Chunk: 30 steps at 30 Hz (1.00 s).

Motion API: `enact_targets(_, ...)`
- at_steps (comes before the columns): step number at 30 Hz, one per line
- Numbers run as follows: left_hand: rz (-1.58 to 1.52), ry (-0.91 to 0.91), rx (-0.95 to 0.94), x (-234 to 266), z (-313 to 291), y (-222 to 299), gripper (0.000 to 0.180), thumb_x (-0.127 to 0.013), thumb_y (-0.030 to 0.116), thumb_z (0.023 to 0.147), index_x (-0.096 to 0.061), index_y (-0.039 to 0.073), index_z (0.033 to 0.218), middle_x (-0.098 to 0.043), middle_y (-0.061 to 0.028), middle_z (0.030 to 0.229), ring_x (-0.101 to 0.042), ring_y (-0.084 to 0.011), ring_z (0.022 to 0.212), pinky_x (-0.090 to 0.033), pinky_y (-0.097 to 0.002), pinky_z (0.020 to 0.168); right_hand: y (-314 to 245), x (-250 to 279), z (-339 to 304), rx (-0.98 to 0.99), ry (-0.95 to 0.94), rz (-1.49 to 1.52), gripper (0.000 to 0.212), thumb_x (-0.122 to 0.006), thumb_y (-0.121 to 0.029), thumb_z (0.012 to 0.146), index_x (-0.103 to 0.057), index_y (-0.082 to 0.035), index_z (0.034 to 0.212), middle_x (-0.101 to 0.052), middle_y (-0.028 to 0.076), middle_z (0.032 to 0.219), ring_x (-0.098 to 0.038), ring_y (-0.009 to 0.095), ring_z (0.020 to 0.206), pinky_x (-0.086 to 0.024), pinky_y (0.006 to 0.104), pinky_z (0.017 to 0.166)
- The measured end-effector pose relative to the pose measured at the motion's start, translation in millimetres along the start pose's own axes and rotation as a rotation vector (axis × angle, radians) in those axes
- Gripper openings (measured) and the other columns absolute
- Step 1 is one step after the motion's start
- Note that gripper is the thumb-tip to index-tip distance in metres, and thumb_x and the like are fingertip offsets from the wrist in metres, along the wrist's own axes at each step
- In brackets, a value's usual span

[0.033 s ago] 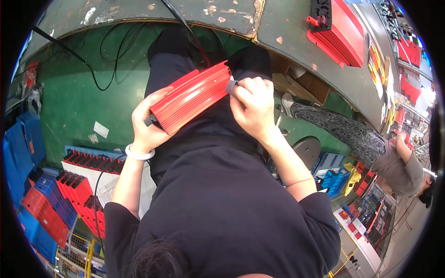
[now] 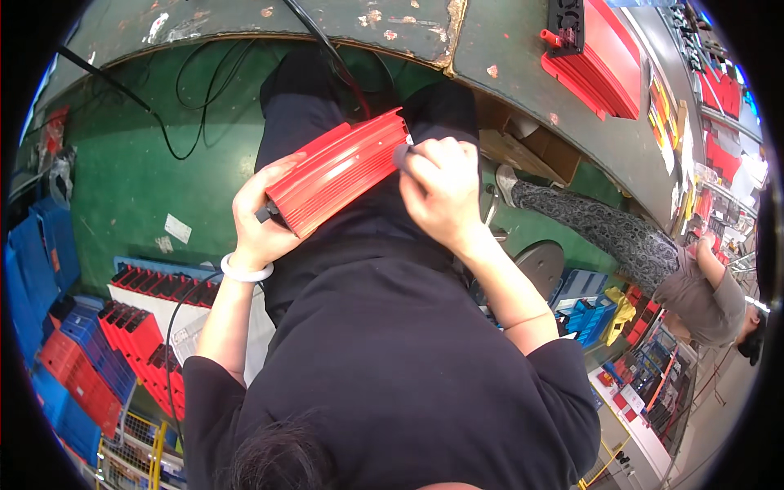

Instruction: Inspecting, cleaning with a cloth and air duster, and marking red power inverters on an assembly line.

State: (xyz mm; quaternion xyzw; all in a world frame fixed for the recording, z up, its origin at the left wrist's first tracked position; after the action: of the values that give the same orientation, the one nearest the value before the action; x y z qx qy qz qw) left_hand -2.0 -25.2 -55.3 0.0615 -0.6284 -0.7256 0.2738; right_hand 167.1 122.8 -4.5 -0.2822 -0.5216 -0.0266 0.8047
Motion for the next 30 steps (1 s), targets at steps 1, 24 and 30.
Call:
enact_targets(1, 0.039, -0.028, -0.012, 1, 1, 1, 0.057, -0.084, 0.011, 0.063, -0.059, -0.003, 0.112, -0.063, -0.0187, 0.115, -0.062, -0.0277, 0.105, -0.048, -0.0368, 0.093, -9, -4, 1, 0.034, 0.006, 0.020, 0.018, -0.068, -0.005, 0.064, -0.061, -0.007, 0.081, -0.057, 0.003, 0.080, -0.052, 0.022, 0.071, -0.036, 0.0364, 0.070)
enact_targets(24, 0.038, -0.019, -0.073, 1, -4, 1, 0.057, -0.083, 0.010, 0.063, -0.059, -0.004, 0.113, -0.062, -0.0199, 0.117, -0.062, -0.0299, 0.107, -0.047, -0.0382, 0.095, 18, 7, -18, -0.186, 0.083, 0.094, 0.015, -0.070, -0.007, 0.068, -0.056, -0.008, 0.072, -0.050, 0.003, 0.074, -0.050, 0.023, 0.070, -0.035, 0.0353, 0.070)
enact_targets(30, 0.053, 0.043, -0.108, 0, -3, 6, 0.066, -0.088, 0.011, 0.060, -0.053, 0.003, 0.115, -0.065, -0.0199, 0.108, -0.064, -0.0362, 0.103, -0.051, -0.0416, 0.088, 18, 2, -14, -0.132, 0.032, 0.086, 0.015, -0.069, -0.007, 0.068, -0.057, -0.009, 0.076, -0.051, 0.003, 0.077, -0.050, 0.022, 0.072, -0.035, 0.0369, 0.072)
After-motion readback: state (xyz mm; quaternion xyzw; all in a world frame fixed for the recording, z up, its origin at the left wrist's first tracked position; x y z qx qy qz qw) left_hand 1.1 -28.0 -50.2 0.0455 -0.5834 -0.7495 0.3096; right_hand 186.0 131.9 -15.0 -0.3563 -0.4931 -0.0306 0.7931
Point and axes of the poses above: each hand's wrist, its own z-axis towards the middle knuckle, its own x-axis out of the back of the hand, y = z × x, the point moved 5 cm from there along z, towards the middle knuckle
